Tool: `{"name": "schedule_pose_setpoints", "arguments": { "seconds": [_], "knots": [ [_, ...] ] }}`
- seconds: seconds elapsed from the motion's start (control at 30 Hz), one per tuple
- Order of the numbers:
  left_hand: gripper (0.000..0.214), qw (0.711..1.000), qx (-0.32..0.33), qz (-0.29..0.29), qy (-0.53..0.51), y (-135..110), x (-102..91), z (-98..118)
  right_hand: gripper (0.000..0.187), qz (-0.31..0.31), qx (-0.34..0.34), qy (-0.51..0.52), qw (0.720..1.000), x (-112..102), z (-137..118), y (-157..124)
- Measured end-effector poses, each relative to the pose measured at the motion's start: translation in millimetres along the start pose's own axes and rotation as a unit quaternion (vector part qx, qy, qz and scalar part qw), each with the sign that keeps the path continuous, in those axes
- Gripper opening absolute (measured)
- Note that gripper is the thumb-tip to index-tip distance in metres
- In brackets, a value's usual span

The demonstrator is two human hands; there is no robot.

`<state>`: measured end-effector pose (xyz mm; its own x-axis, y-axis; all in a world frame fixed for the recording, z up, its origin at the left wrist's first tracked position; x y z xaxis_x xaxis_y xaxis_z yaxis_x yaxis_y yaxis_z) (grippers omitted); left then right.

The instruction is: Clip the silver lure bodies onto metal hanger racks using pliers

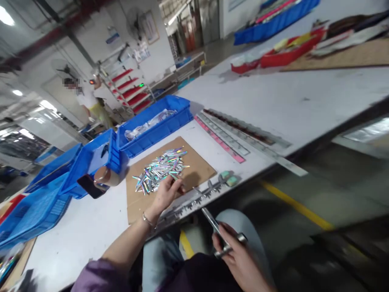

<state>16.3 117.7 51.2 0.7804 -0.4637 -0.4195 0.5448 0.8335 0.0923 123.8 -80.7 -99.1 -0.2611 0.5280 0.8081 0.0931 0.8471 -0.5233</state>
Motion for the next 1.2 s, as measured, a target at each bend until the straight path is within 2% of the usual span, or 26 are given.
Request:
{"name": "schedule_pose_setpoints", "arguments": {
  "seconds": [0.07,0.1,0.2,0.27,0.33,0.4,0.47,0.5,0.53,0.57,0.6,0.7,0.73,0.77,0.8,0.83,0.87,0.9,0.93,1.0,1.03,1.07,1.1,1.13,1.2],
  "knots": [
    [0.036,1.0,0.009,0.008,0.006,-18.3,1.2,-6.4,0.039,0.077,0.018,0.06,0.995,18.5,-1.5,-3.8],
    [0.035,1.0,0.015,0.013,0.016,-24.3,2.6,-9.1,0.037,0.08,0.035,0.083,0.993,27.8,-2.3,-4.7],
    [0.032,0.999,0.033,0.018,0.028,-32.0,7.4,-14.0,0.039,0.016,0.102,0.124,0.987,47.5,-0.9,-5.9],
    [0.03,0.999,0.042,0.014,0.024,-32.3,9.2,-14.4,0.042,-0.012,0.113,0.123,0.986,51.5,2.8,-5.1],
    [0.029,0.998,0.051,0.006,0.037,-31.6,9.6,-12.5,0.043,-0.009,0.072,0.081,0.994,51.3,6.3,-2.6],
    [0.029,0.996,0.059,0.002,0.064,-31.5,9.0,-9.6,0.043,-0.016,-0.012,-0.014,1.0,52.6,6.8,0.1],
    [0.03,0.994,0.063,-0.001,0.09,-32.1,8.2,-7.1,0.043,-0.04,-0.116,-0.158,0.98,56.3,4.0,1.6],
    [0.031,0.993,0.066,-0.002,0.101,-32.4,7.9,-6.1,0.042,-0.051,-0.169,-0.24,0.954,58.2,1.7,1.8],
    [0.032,0.991,0.07,-0.004,0.114,-32.7,7.7,-5.3,0.041,-0.054,-0.225,-0.328,0.916,59.6,-0.9,1.6],
    [0.033,0.989,0.078,-0.008,0.129,-32.9,7.6,-4.5,0.038,-0.049,-0.281,-0.418,0.863,60.4,-3.6,1.1],
    [0.034,0.986,0.087,-0.011,0.145,-32.9,7.6,-3.5,0.035,-0.039,-0.334,-0.504,0.796,60.8,-5.9,0.3],
    [0.035,0.974,0.119,-0.028,0.192,-31.3,7.9,0.5,0.033,0.006,-0.45,-0.696,0.559,60.6,-8.6,-3.2],
    [0.036,0.97,0.128,-0.037,0.204,-30.1,8.2,2.4,0.035,0.018,-0.466,-0.73,0.5,60.2,-8.6,-4.2],
    [0.036,0.966,0.137,-0.048,0.216,-28.8,8.6,4.5,0.036,0.026,-0.473,-0.749,0.463,59.8,-8.7,-5.0],
    [0.036,0.961,0.143,-0.06,0.227,-27.4,9.1,6.6,0.037,0.029,-0.474,-0.757,0.45,59.6,-9.0,-5.7],
    [0.036,0.958,0.147,-0.069,0.238,-26.1,9.6,8.5,0.038,0.025,-0.469,-0.753,0.46,59.6,-9.5,-6.0],
    [0.036,0.954,0.149,-0.078,0.248,-25.0,10.1,9.9,0.038,0.016,-0.459,-0.737,0.496,59.8,-10.1,-5.9],
    [0.036,0.951,0.151,-0.081,0.257,-24.4,10.5,11.0,0.036,0.005,-0.441,-0.705,0.555,59.9,-10.8,-4.8],
    [0.035,0.949,0.154,-0.08,0.264,-24.3,10.8,11.5,0.033,-0.006,-0.411,-0.655,0.634,59.5,-11.0,-2.6],
    [0.034,0.947,0.161,-0.068,0.27,-25.7,11.4,10.9,0.028,-0.025,-0.299,-0.482,0.823,56.9,-8.3,5.4],
    [0.033,0.947,0.166,-0.059,0.269,-27.1,11.8,10.0,0.033,-0.035,-0.215,-0.369,0.904,55.4,-4.2,10.3],
    [0.031,0.948,0.17,-0.048,0.266,-28.8,12.2,9.0,0.041,-0.047,-0.125,-0.258,0.957,54.6,1.0,14.4],
    [0.03,0.949,0.172,-0.039,0.263,-30.4,12.6,7.8,0.047,-0.058,-0.051,-0.173,0.982,54.6,5.1,17.0],
    [0.029,0.949,0.172,-0.032,0.261,-31.9,13.2,6.7,0.051,-0.064,-0.017,-0.133,0.989,54.4,6.4,18.2],
    [0.028,0.95,0.17,-0.026,0.261,-34.0,14.6,5.2,0.05,-0.054,-0.051,-0.169,0.983,51.8,0.2,17.0]
  ]
}}
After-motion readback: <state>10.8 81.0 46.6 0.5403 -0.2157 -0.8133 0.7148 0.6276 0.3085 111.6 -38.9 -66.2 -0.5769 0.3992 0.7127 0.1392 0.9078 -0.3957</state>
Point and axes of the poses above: each hand's wrist, its own y-axis towards the middle knuckle, its own x-axis out of the palm, z = x × y, the point moved 3 cm from there along y, towards the middle knuckle, and after that the axes turned 3 degrees about y, right-handed, at the moved point
